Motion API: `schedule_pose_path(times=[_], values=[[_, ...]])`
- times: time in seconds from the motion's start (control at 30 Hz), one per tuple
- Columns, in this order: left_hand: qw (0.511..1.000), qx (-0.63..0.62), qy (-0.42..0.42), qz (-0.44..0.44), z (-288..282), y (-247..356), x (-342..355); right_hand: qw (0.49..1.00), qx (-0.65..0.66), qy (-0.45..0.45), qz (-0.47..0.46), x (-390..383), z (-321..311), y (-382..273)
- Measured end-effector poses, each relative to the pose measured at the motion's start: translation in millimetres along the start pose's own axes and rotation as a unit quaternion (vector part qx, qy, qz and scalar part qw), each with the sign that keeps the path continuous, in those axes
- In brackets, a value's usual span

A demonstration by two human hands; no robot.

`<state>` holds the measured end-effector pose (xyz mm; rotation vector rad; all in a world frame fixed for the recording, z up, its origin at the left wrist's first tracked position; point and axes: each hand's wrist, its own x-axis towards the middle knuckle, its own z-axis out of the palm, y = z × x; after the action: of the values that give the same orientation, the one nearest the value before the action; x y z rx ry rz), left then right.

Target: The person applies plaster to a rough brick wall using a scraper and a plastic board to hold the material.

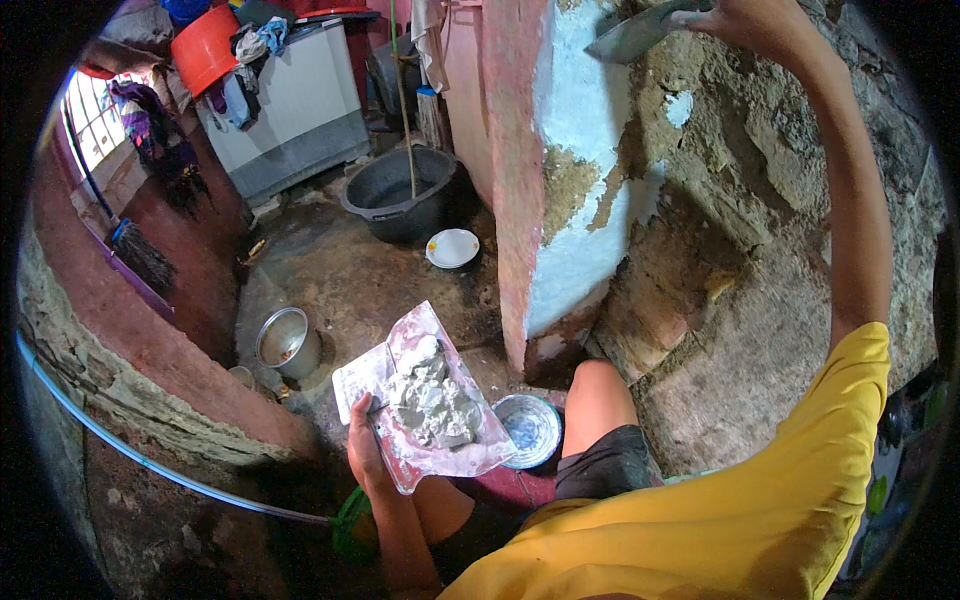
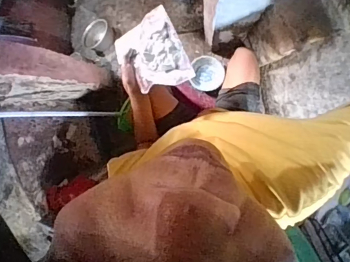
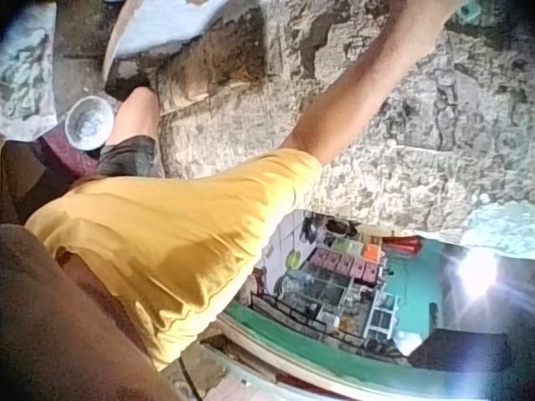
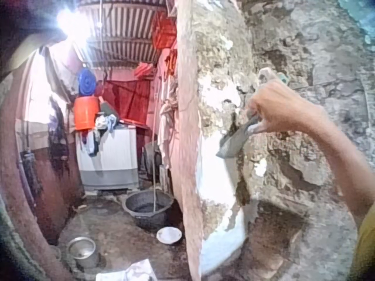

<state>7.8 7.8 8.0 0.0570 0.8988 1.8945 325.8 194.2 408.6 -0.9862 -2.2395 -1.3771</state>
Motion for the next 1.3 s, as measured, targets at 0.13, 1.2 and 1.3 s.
schedule_pose_path(times=[0.13, 1.2, 1.3], values=[[1.0, 0.0, 0.001, -0.004, 1, 0, 1, 0.998, -0.03, -0.008, -0.05, 2, 21, -1], [0.999, 0.042, -0.02, 0.015, -16, 0, 10, 0.999, -0.034, -0.028, -0.021, -4, 30, -9], [0.999, 0.033, -0.004, 0.015, -21, -1, 15, 0.999, -0.033, -0.004, -0.032, -3, 36, -8]])
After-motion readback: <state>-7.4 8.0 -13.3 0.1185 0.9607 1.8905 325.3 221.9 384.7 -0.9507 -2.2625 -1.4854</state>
